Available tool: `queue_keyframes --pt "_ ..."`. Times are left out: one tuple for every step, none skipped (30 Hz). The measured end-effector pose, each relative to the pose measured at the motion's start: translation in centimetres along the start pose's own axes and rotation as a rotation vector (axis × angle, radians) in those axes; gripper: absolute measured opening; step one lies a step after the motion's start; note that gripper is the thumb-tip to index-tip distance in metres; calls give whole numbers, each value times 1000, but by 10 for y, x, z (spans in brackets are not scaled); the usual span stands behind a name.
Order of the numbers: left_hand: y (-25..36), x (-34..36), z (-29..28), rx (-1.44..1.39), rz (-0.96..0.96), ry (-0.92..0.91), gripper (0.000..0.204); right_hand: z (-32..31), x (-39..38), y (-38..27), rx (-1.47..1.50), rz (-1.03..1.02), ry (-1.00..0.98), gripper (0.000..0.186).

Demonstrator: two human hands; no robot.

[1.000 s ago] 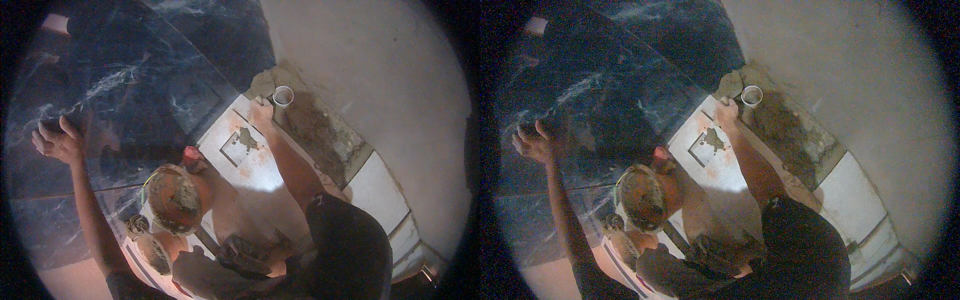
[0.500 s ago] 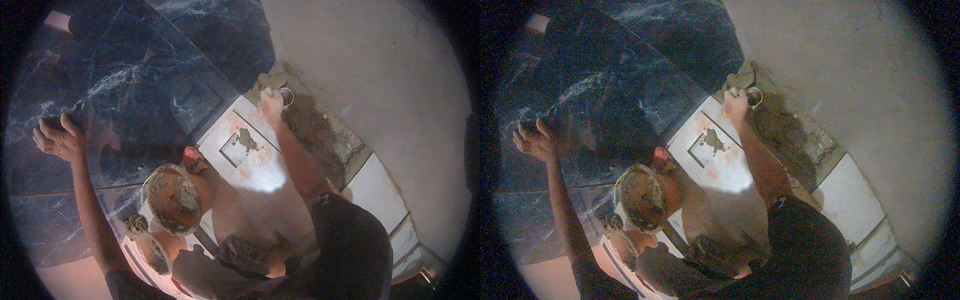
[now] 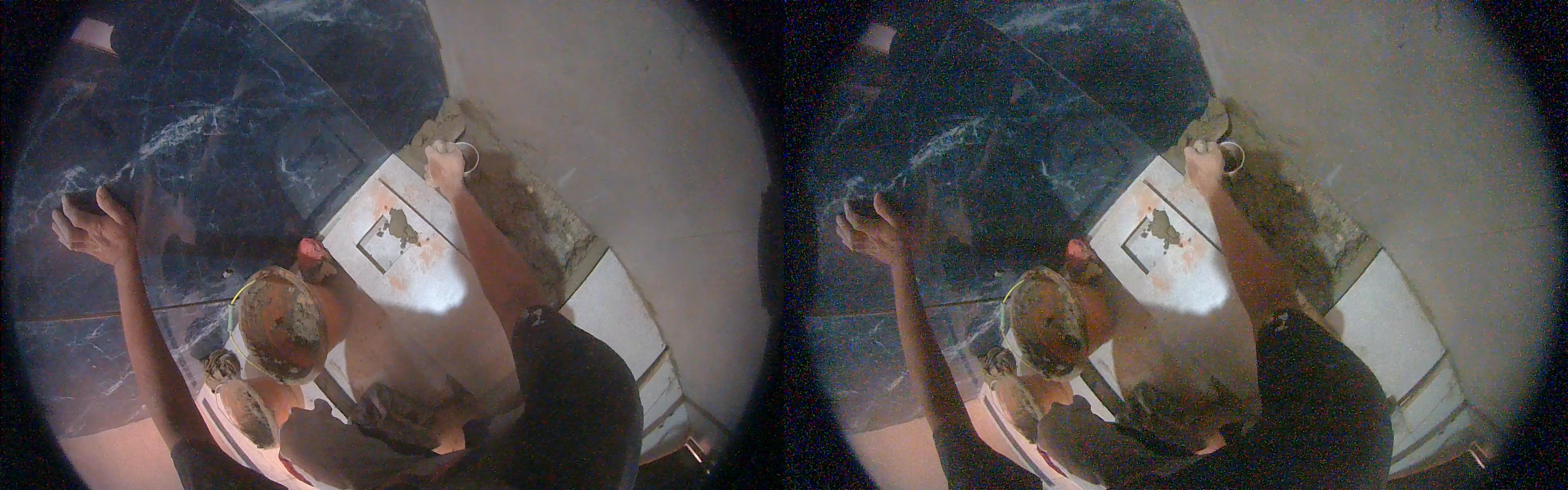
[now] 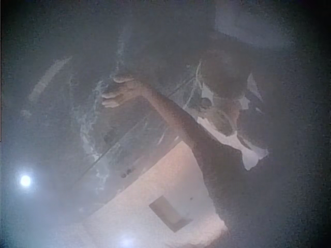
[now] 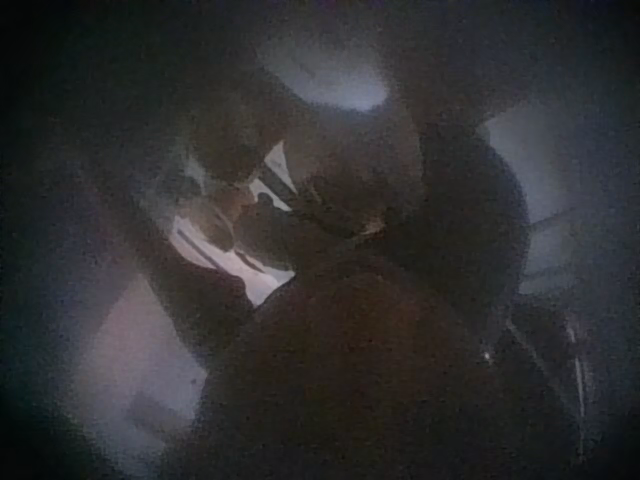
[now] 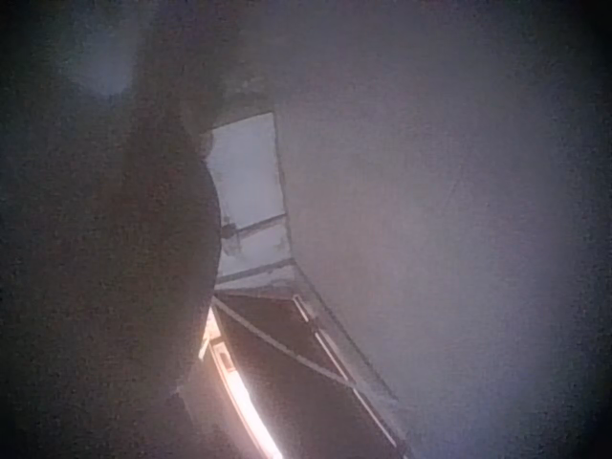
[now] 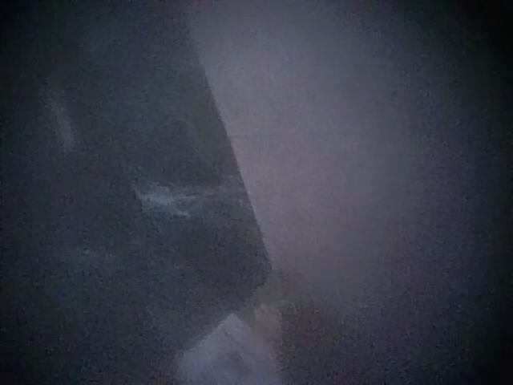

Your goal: The person uses an angle grinder to cut a tile, carries it into a room, applies mortar to the floor using a trowel, and fits the tile into place around floor fixtures.

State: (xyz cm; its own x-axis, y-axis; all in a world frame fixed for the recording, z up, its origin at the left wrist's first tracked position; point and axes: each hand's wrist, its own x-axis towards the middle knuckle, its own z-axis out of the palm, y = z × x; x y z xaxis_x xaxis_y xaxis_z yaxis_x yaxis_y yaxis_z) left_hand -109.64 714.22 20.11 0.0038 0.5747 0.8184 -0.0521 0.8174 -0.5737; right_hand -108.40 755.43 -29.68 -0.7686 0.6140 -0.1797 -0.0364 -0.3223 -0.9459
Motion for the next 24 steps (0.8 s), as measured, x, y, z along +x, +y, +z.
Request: queue_keyframes --pt "-1 -1 1 8 7 0 65 -1 0 -4 -13 11 -15 12" --pt "-3 0 1 17 15 2 65 -7 3 -8 -481 -321 -74 13" --pt "-6 0 2 9 24 10 65 -18 6 -11 -950 -651 -132 15" --pt "-8 0 2 2 32 18 65 -19 6 -12 -1054 -670 -116 18" --pt "-9 1 3 -5 40 26 65 -18 4 -16 -1157 -691 -99 21" --pt "-8 -2 2 -5 35 18 64 -11 -3 -22 -894 -402 -18 25" --pt "-6 -4 1 -4 30 9 64 -5 -10 -30 -625 -119 58 29" --pt "-2 -1 2 -17 18 12 64 -10 -7 -29 -677 -156 78 30" --pt "2 1 4 -33 15 24 64 -14 -4 -23 -726 -191 99 32" --pt "5 4 6 -50 11 37 64 -19 0 -18 -776 -226 119 34" --pt "1 5 3 -44 22 38 64 -11 -6 -19 -733 -179 120 35" --pt "-1 1 3 -27 23 28 64 -6 -13 -22 -699 -133 129 36" --pt "-2 -4 3 -11 24 18 63 -2 -20 -25 -666 -87 138 37" --pt "-3 -4 3 4 24 14 63 -1 -22 -26 -673 -85 116 37" --pt "-4 -3 3 1 20 8 63 0 -24 -27 -680 -84 93 38" --pt "-4 -3 1 -1 16 0 64 2 -25 -28 -687 -83 69 38" --pt "0 -3 4 -17 3 -2 64 -4 -21 -24 -823 -202 28 38" --pt "1 -1 5 -20 5 0 64 -8 -19 -16 -955 -321 -23 37" --pt "0 0 5 -21 7 1 64 -12 -17 -8 -1084 -374 -76 38" --pt "-1 0 6 -18 9 2 64 -13 -16 -4 -1207 -439 -128 38" --pt "-2 0 4 -11 9 -1 64 -14 -16 1 -1329 -436 -181 39" --pt "-3 -2 1 -3 8 -5 65 -13 -15 5 -1446 -476 -216 38" --pt "-5 -3 -2 7 9 -10 65 -11 -14 10 -1558 -523 -250 37" --pt "-3 -1 -2 7 8 -8 65 -13 -9 17 -1669 -609 -249 35"
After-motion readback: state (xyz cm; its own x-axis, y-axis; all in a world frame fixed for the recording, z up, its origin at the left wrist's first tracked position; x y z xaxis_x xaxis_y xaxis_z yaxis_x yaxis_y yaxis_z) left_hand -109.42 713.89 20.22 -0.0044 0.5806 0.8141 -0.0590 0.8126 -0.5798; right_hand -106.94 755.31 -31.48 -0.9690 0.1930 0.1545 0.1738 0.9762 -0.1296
